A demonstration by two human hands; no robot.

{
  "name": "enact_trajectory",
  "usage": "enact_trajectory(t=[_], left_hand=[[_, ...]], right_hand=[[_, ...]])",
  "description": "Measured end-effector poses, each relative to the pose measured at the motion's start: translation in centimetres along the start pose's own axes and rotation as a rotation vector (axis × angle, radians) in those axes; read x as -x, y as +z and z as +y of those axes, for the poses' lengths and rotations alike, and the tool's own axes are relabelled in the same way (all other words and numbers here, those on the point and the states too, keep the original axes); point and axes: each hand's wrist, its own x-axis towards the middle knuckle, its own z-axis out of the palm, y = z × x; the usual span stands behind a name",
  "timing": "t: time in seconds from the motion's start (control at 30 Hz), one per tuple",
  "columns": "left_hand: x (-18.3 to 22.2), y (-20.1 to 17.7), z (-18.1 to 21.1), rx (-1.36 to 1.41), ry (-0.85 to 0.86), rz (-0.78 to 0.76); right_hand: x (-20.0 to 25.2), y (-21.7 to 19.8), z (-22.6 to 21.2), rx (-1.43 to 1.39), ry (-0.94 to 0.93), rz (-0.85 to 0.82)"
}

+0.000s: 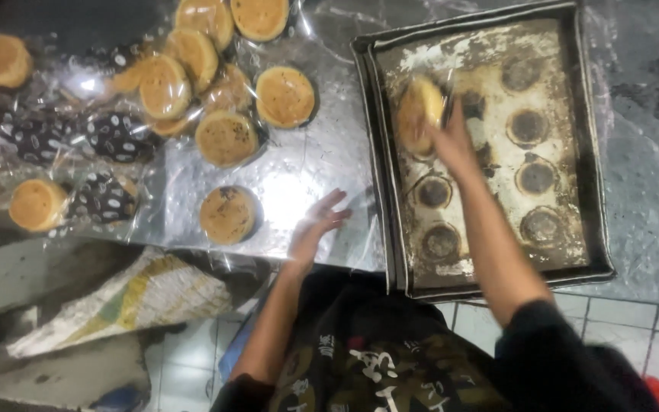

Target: Packaging individual donuts into plastic bags and arranging them neatly on a metal tray.

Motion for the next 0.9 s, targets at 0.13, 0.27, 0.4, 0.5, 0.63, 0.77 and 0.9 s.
enact_trajectory(t=[0.13, 0.27, 0.4, 0.5, 0.63, 0.77, 0.9], left_hand=[[2.4, -2.8, -1.6, -0.107, 0.060, 0.306], [3.5, -10.4, -5.7, -0.180, 0.024, 0.832], [5.1, -18.5, -3.2, -0.320, 0.199, 0.923], [6.0, -25.6, -6.0, -0.460, 0.282, 1.087], [5.1, -28.3, -7.5, -0.580, -0.142, 0.930], [3.4, -26.4, -5.9, -0.693, -0.504, 0.657], [-1.2, -27.7, -10.0, -0.783, -0.319, 0.636]], right_hand=[[-5.9, 0.9, -4.8, 0.293, 0.133, -0.060], [-12.2, 4.9, -2.7, 0.456, 0.221, -0.022], [-14.0, 8.3, -1.1, 0.666, 0.141, 0.019], [-12.8, 8.9, -2.0, 0.738, 0.168, 0.079], [-7.4, 7.4, -4.7, 0.482, 0.140, 0.165], [-5.0, 6.4, 2.6, 0.585, -1.112, 0.612], [6.2, 15.1, 5.5, 0.369, -0.369, 0.206]])
